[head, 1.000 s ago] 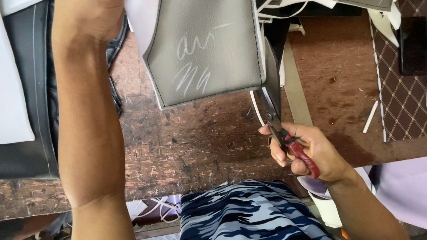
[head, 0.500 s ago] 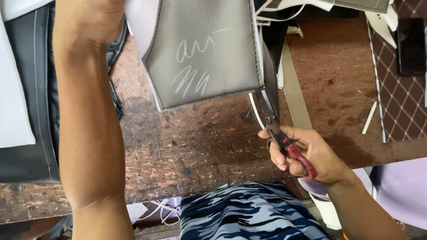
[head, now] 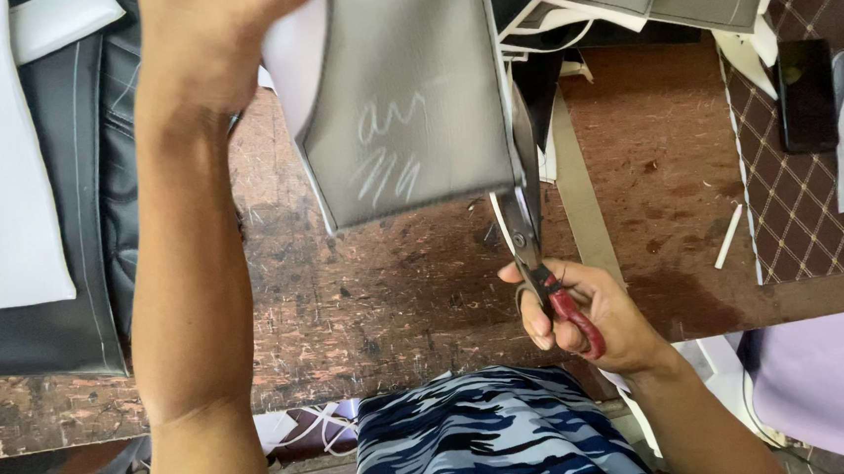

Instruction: The person holds sewn leather/vinyl upholstery covers over a workbench and uses scissors to trim excess white foam backing from around the stitched edges, rotating each cover to reach all sides and setting trimmed covers on a pile.

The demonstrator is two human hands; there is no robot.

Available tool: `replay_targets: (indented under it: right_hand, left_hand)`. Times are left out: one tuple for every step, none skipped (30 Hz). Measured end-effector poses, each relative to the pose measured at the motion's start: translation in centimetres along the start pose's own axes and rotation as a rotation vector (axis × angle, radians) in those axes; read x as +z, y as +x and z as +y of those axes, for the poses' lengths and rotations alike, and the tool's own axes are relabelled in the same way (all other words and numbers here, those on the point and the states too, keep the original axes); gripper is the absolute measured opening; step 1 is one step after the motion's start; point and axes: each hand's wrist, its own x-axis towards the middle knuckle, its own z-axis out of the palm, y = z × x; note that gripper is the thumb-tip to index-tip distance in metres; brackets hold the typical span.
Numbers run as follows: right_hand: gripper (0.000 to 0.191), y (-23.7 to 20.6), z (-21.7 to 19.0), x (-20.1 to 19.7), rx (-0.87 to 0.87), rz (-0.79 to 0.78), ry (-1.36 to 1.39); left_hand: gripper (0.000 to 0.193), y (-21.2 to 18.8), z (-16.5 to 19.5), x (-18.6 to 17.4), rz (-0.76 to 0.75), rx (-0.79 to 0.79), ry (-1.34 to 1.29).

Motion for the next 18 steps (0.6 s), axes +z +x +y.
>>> replay_targets:
  right_hand:
    - [0.088, 0.1, 0.0, 0.0, -0.003, 0.006, -0.011]
    - [0.089, 0.1, 0.0, -0.1, -0.008, 0.011, -0.022]
    - [0.089, 0.1, 0.0, -0.1, -0.011, 0.016, -0.033]
    - [0.09, 0.0, 0.1, -0.2, -0.009, 0.019, -0.024]
    - [0.09, 0.0, 0.2, -0.2, -0.007, 0.023, -0.016]
    - [0.091, -0.1, 0.3, -0.2, -0.004, 0.027, -0.01]
    - [0.092, -0.1, 0.4, -0.3, 0.011, 0.035, 0.001]
    - [0.092, -0.2, 0.6, -0.3, 0.026, 0.044, 0.013]
    - [0.093, -0.2, 0.7, -0.3, 0.041, 0.055, 0.025]
    - [0.093, -0.2, 0.8, -0.3, 0.04, 0.058, 0.018]
    - [0.093, -0.2, 0.8, -0.2, 0.039, 0.06, 0.011]
    - [0.094, -0.2, 0.8, -0.2, 0.036, 0.061, 0.002]
    - [0.093, -0.1, 0.8, -0.2, 0.018, 0.048, 0.006]
    - [0.093, -0.1, 0.7, -0.1, 0.002, 0.036, 0.01]
    - [0.093, -0.1, 0.6, -0.1, -0.013, 0.024, 0.015]
    - [0.093, -0.1, 0.5, 0.0, -0.013, 0.03, 0.022]
    - [0.092, -0.1, 0.5, 0.1, -0.014, 0.036, 0.029]
    - [0.092, 0.0, 0.4, 0.1, -0.014, 0.042, 0.036]
  left_hand:
    - [0.019, 0.1, 0.3, 0.3, -0.015, -0.037, -0.019]
    - [0.019, 0.2, 0.6, 0.7, -0.037, -0.017, -0.088]
    - [0.02, 0.2, 0.8, 1.1, -0.058, 0.002, -0.156]
    - [0.021, 0.3, 1.0, 1.4, -0.079, 0.022, -0.224]
    - [0.021, 0.3, 1.1, 1.4, -0.073, -0.004, -0.243]
    - [0.022, 0.2, 1.3, 1.5, -0.065, -0.03, -0.264]
    - [0.023, 0.2, 1.3, 1.5, -0.057, -0.056, -0.284]
    - [0.025, 0.2, 1.4, 1.5, -0.066, -0.038, -0.289]
    - [0.026, 0.2, 1.4, 1.5, -0.077, -0.02, -0.295]
    - [0.028, 0.1, 1.5, 1.5, -0.086, -0.005, -0.301]
    - [0.028, 0.1, 1.5, 1.5, -0.083, -0.014, -0.322]
    - [0.028, 0.0, 1.6, 1.6, -0.079, -0.021, -0.342]
    - [0.028, 0.0, 1.6, 1.7, -0.076, -0.028, -0.36]
    - [0.029, -0.1, 1.7, 1.8, -0.079, -0.05, -0.349]
    - [0.031, -0.1, 1.8, 1.9, -0.082, -0.073, -0.339]
    - [0.032, -0.2, 1.9, 2.0, -0.086, -0.094, -0.329]
    - [0.036, -0.4, 2.0, 2.1, -0.089, -0.058, -0.342]
    - [0.04, -0.6, 2.1, 2.3, -0.094, -0.024, -0.356]
